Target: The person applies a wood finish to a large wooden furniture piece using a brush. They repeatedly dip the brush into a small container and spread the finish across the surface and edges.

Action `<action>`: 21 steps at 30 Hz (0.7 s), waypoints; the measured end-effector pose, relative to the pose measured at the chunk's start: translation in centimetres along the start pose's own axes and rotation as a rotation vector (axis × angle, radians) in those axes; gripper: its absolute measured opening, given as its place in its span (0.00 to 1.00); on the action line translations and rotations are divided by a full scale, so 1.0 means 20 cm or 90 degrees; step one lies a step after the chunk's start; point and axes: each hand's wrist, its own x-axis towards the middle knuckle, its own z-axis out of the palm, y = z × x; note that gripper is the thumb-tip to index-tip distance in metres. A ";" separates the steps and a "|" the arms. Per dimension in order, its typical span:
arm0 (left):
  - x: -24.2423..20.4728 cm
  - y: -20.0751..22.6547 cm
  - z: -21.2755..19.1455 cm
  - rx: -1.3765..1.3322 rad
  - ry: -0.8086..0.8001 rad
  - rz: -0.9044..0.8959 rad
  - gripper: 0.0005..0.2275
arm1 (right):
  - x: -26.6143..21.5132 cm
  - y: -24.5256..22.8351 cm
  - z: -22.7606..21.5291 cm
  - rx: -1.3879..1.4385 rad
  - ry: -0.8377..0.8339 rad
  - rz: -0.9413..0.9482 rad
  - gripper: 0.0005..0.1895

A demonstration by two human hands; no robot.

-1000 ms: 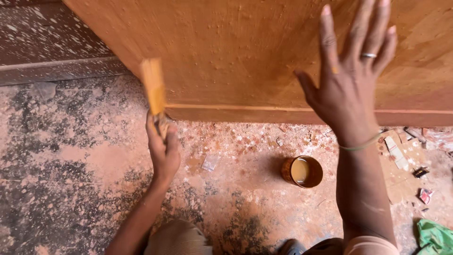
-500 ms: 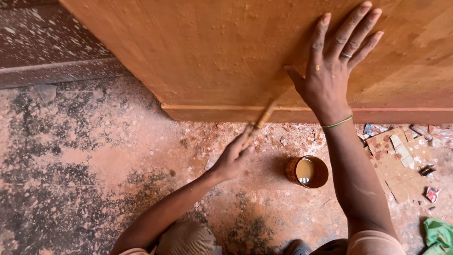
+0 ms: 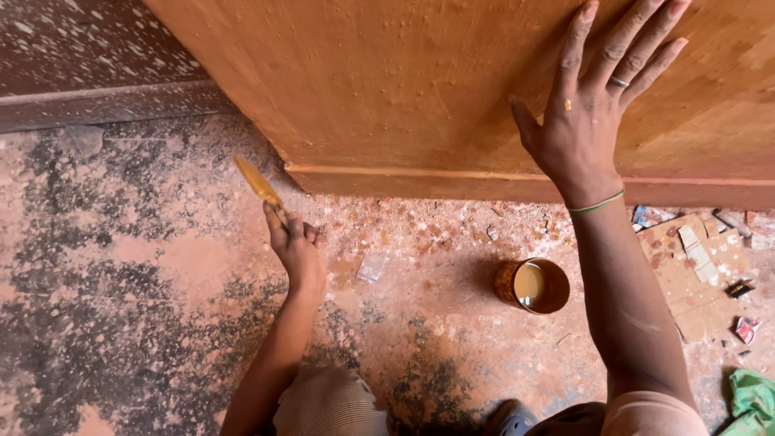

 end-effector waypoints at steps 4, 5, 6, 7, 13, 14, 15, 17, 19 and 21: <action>0.01 -0.08 0.11 0.092 -0.114 -0.032 0.26 | 0.00 0.02 0.02 -0.010 0.019 -0.019 0.60; -0.02 -0.12 0.14 0.169 -0.174 -0.020 0.26 | 0.00 0.02 0.02 -0.012 0.021 -0.021 0.60; -0.06 -0.16 0.17 0.246 -0.235 -0.006 0.26 | 0.00 0.02 0.02 -0.012 0.023 -0.023 0.60; -0.11 -0.20 0.21 0.243 -0.318 -0.002 0.15 | 0.00 0.02 0.02 -0.010 0.023 -0.025 0.60; -0.26 -0.23 0.31 0.265 -0.495 -0.212 0.17 | 0.00 -0.02 -0.03 0.018 -0.013 0.002 0.58; -0.26 -0.22 0.31 0.267 -0.464 -0.240 0.16 | 0.01 -0.03 -0.05 0.027 -0.025 0.009 0.58; -0.25 -0.20 0.31 0.213 -0.410 -0.203 0.16 | 0.01 -0.04 -0.07 0.036 -0.035 0.016 0.58; -0.20 -0.15 0.26 0.108 -0.298 -0.129 0.23 | 0.02 -0.06 -0.12 0.044 -0.050 0.023 0.57; -0.17 -0.12 0.23 0.045 -0.189 -0.056 0.23 | 0.03 -0.08 -0.15 0.047 -0.055 0.028 0.56; -0.13 -0.09 0.17 -0.002 -0.094 -0.046 0.23 | 0.03 -0.10 -0.17 0.051 -0.075 0.040 0.55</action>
